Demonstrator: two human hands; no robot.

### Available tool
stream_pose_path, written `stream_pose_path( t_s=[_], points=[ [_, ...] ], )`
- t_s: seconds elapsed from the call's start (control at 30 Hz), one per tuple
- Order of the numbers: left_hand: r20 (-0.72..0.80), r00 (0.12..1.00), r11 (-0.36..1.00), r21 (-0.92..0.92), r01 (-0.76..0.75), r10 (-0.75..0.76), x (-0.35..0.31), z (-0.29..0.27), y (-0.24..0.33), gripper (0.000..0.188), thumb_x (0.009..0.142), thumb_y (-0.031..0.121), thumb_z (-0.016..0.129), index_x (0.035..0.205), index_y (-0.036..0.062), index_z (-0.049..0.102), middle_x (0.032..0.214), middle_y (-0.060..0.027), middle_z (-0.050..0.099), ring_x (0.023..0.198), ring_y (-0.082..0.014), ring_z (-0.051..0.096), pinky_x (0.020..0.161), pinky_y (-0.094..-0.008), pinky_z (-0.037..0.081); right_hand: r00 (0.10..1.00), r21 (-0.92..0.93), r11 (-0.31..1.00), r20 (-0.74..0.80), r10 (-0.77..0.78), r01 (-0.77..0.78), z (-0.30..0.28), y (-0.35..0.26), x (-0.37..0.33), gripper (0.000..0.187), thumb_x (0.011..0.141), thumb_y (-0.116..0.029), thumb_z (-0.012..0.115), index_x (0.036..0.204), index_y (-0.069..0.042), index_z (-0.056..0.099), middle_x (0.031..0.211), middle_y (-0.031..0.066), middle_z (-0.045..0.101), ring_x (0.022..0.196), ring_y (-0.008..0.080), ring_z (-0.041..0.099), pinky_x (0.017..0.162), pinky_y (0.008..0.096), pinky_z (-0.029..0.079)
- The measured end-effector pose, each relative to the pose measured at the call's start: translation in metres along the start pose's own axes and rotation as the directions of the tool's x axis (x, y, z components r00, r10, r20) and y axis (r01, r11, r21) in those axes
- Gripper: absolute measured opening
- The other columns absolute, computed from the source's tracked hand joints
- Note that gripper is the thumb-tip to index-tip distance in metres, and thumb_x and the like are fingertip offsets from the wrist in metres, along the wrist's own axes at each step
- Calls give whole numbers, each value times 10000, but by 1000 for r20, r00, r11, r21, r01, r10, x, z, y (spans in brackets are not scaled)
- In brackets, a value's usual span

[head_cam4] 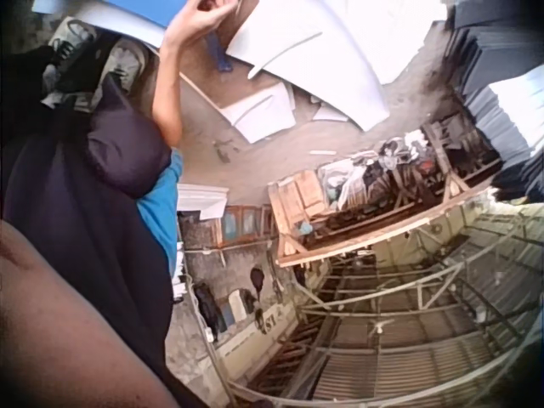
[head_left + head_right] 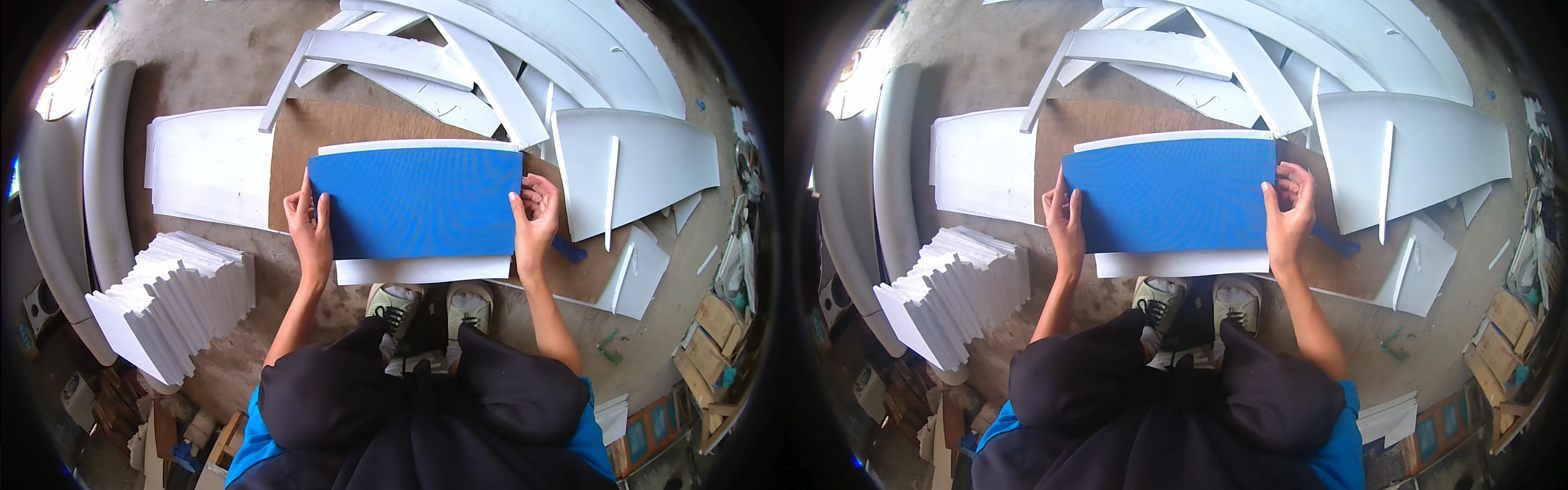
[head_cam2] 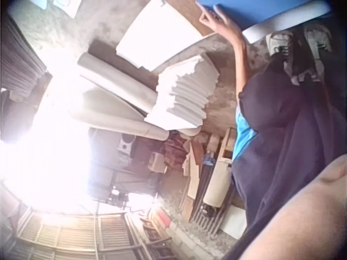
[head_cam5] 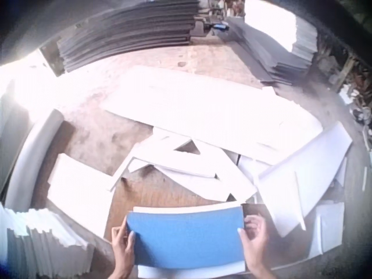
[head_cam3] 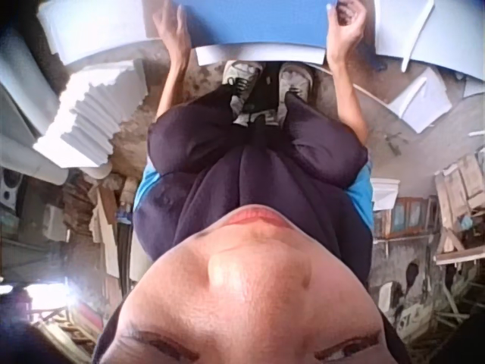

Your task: The person sits on the floor and uses a utility knife to cut a blue textured sheet and a white sheet. They use a larger white sheet as a straight edge guide to ensure straight cuts, repeatedly scoring and snapping the material.

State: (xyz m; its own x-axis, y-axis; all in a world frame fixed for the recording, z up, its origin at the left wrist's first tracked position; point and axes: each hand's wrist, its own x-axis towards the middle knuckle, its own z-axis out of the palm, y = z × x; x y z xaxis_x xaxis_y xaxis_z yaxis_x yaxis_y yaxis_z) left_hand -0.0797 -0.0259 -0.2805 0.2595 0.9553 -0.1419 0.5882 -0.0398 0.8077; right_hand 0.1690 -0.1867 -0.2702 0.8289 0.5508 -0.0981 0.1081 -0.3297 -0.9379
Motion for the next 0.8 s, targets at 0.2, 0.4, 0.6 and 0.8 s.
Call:
stream_pose_path(
  t_s=[0.2,0.4,0.6,0.8],
  points=[
    [-19,1000,1000,20,-16,16,3,11,2,438,883,159,525,1309,152,419,902,-36,373,811,-134,374,707,-239,365,1000,26,1000,-25,-5,6,3,11,6,357,791,17,585,1119,2,444,1060,112,538,890,168,534,793,293,443],
    [-10,1000,1000,21,-9,9,5,12,-2,442,888,167,519,1315,154,409,916,-40,376,823,-137,371,714,-238,357,1000,20,1000,-8,10,-9,5,11,7,359,797,15,582,1124,3,435,1062,119,535,901,168,530,802,291,438],
    [-7,1000,999,25,-24,24,7,16,-6,449,888,182,520,1320,151,401,974,-58,383,892,-157,383,762,-253,364,1000,-12,1000,-3,6,-6,8,15,9,350,802,20,575,1122,3,436,1066,119,530,897,169,532,800,290,438],
    [-12,999,999,32,-31,32,8,17,-6,456,882,181,530,1318,147,402,989,-59,376,881,-154,381,756,-254,372,1000,-47,999,-23,16,-17,9,6,10,354,797,27,573,1123,5,436,1062,113,534,889,166,536,762,283,448]
  ],
)
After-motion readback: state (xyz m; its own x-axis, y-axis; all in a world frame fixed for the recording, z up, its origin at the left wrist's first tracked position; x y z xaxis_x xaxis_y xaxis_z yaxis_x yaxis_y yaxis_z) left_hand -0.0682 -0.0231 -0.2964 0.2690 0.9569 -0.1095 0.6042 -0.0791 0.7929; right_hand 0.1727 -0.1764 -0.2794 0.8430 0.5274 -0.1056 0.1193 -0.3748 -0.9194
